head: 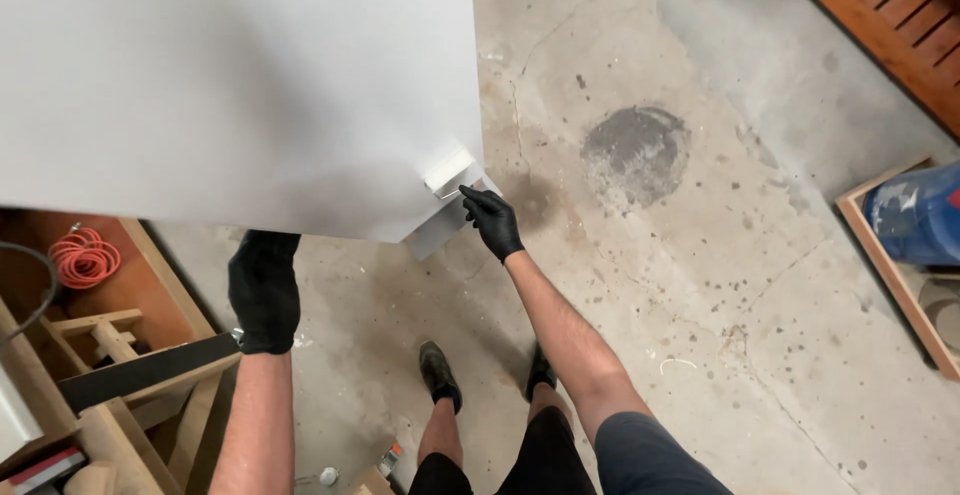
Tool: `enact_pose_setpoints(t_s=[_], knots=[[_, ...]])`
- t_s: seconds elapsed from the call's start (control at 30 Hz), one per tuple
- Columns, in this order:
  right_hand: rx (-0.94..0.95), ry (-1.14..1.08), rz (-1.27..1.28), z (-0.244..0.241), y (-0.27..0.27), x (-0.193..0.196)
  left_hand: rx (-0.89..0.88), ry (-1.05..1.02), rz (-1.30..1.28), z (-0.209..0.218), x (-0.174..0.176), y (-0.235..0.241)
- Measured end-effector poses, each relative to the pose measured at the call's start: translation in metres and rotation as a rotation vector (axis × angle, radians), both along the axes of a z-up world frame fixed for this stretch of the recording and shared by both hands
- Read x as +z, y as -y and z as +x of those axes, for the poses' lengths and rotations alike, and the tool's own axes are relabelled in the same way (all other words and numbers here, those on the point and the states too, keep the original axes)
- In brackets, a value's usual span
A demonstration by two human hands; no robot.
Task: Painting a white cabinet using a small paint roller in a workshop environment
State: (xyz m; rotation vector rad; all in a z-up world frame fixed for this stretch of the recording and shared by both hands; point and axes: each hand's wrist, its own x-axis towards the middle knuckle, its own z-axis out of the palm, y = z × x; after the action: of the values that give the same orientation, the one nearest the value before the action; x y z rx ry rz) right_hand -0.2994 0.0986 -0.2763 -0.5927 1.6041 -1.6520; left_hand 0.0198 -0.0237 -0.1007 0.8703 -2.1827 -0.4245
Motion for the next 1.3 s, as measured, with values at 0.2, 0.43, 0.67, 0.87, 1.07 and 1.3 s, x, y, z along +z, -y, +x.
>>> enact_pose_setpoints(t_s=[0.2, 0.43, 0.67, 0.87, 1.07, 1.3], knots=[[-0.004, 0.102, 0.180, -0.005, -0.006, -0.120, -0.140, -0.573, 0.654, 0.010, -0.039, -0.008], [0.020, 0.144, 0.353, -0.004, -0.004, -0.185, -0.191, -1.185, 1.307, 0.001, -0.042, -0.017], [0.013, 0.138, 0.414, -0.008, -0.007, -0.185, -0.016, -1.021, 1.038, -0.013, -0.031, -0.024], [0.050, 0.010, 0.519, -0.021, 0.000, -0.190, -0.122, -0.991, 1.047, -0.002, -0.045, -0.016], [0.094, -0.095, 0.538, -0.019, -0.010, -0.116, -0.022, -0.343, 0.809, 0.017, -0.068, -0.004], [0.033, -0.073, 0.341, -0.022, -0.013, -0.009, 0.255, 0.484, 0.223, -0.015, 0.038, -0.028]])
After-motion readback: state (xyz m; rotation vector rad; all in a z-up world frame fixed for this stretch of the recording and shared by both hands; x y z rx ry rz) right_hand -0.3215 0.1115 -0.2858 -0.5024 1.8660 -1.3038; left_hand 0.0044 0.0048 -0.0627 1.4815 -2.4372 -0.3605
